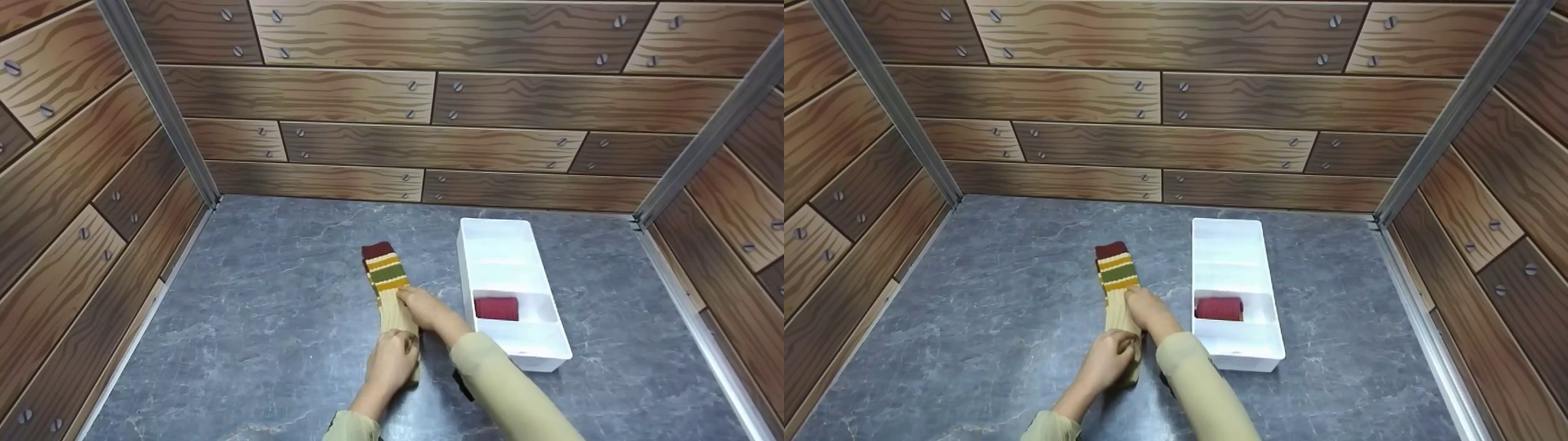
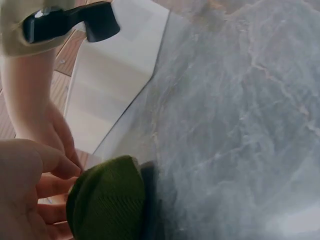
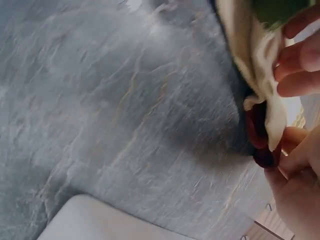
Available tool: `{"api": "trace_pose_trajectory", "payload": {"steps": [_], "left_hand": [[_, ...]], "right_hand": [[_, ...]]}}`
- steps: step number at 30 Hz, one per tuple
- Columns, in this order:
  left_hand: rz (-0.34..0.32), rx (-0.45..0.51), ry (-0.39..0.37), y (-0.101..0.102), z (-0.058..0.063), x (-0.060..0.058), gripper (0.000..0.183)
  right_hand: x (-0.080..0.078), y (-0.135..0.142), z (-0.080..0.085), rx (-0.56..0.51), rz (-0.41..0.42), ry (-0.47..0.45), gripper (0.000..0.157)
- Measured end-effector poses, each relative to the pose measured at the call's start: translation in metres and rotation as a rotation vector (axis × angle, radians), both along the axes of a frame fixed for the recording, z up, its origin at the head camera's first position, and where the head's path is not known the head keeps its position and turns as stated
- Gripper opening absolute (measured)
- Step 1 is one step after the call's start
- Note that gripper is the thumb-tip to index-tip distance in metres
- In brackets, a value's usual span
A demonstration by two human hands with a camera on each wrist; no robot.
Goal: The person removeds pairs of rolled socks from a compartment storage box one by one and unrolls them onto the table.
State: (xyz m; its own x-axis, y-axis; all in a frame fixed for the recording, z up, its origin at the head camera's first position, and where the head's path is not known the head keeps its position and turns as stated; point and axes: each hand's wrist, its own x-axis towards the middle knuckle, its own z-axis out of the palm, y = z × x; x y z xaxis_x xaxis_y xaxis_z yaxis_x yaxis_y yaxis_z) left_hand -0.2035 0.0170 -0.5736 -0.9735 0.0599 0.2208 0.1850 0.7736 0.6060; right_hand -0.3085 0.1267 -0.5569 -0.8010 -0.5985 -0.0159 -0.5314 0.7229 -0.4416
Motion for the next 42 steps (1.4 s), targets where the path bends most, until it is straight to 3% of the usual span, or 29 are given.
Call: {"api": "trace_pose_trajectory", "payload": {"steps": [4,8,15,24,27,30,33,38,42], "left_hand": [[0.007,-0.005,-0.014,-0.002,0.002,-0.002,0.009],[-0.018,-0.019,-0.020,-0.001,0.001,-0.003,0.006],[-0.073,-0.021,-0.001,0.006,0.001,-0.001,0.011],[-0.094,0.003,-0.016,0.011,0.000,0.000,0.007],[-0.034,0.031,0.043,0.009,-0.003,-0.002,0.009],[0.078,0.022,0.096,0.005,-0.006,-0.005,0.011],[0.166,-0.027,0.074,0.000,-0.006,-0.006,0.012],[0.171,-0.049,-0.024,-0.008,-0.003,-0.006,0.017],[0.160,-0.044,-0.055,-0.010,-0.002,-0.006,0.020]], "right_hand": [[0.002,0.002,0.000,0.030,-0.048,0.087,0.021],[0.005,0.004,0.000,0.130,-0.140,0.142,0.015],[0.010,0.009,0.003,0.209,-0.281,0.105,0.013],[0.007,0.016,0.004,0.256,-0.321,0.205,0.006],[0.004,0.015,0.003,0.247,-0.392,0.257,0.009],[0.001,0.015,0.001,0.234,-0.484,0.284,0.014],[-0.001,0.015,-0.002,0.235,-0.550,0.265,0.016],[-0.002,0.016,-0.006,0.225,-0.595,0.246,0.016],[-0.002,0.015,-0.006,0.176,-0.642,0.232,0.017]]}}
